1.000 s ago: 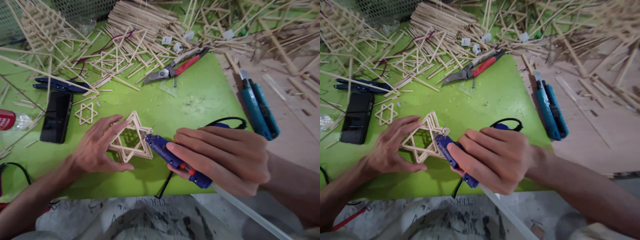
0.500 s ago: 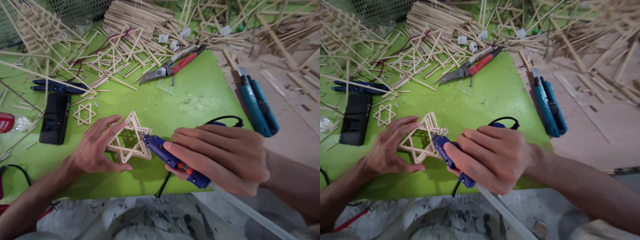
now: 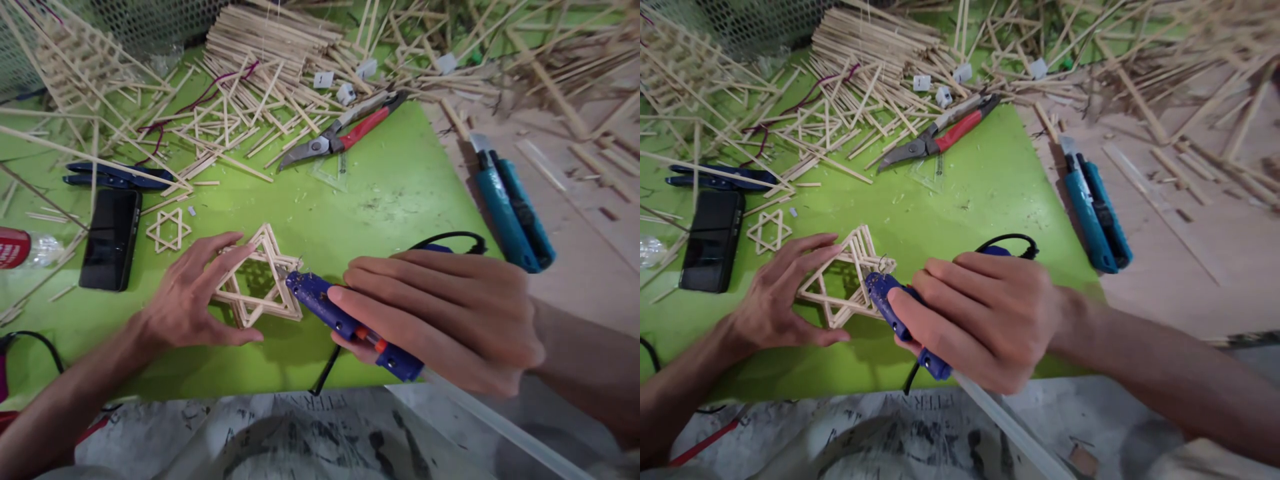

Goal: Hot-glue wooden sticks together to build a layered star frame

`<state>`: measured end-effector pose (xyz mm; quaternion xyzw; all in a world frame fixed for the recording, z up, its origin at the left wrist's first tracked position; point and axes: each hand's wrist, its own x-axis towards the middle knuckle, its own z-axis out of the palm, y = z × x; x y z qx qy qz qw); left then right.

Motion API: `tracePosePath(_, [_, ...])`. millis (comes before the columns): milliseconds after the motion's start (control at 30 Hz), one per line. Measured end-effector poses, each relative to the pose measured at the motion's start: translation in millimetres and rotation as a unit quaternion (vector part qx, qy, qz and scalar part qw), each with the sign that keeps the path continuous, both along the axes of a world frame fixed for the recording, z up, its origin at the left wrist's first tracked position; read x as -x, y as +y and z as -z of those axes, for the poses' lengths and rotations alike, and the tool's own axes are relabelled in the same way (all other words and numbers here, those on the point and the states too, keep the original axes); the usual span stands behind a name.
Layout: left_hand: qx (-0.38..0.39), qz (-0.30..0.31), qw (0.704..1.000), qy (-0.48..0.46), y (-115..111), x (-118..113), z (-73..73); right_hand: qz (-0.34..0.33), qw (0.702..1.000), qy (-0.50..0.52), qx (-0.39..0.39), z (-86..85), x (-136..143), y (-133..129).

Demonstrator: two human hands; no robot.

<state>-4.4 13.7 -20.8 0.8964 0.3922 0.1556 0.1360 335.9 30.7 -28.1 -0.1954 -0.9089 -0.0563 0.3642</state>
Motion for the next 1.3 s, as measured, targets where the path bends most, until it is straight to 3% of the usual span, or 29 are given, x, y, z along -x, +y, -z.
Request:
tracePosePath(100, [-0.001,0.003,1.0,-0.002,0.4,0.0,0.3,-0.038,0.998,-0.012,-0.038,-2.1,-1.3,6.5])
tracePosePath(333, [0.01,0.005,1.0,-0.006,0.8,0.7,1.3,-0.047,0.996,-0.029,-0.072,-6.3,-0.9,9.5])
tracePosePath(500, [0.015,0.002,1.0,-0.003,1.0,0.9,0.3,-0.033,0.999,-0.012,-0.033,-2.4,-3.4,6.9])
tracePosePath(933, [-0.006,0.017,1.0,-0.006,3.7,2.8,1.9,-0.043,0.997,-0.023,-0.059,-11.0,2.7,5.7])
tracePosePath(1300, [0.003,0.02,1.0,-0.012,4.1,2.8,1.3,-0.054,0.994,-0.026,-0.088,-8.1,2.8,8.3])
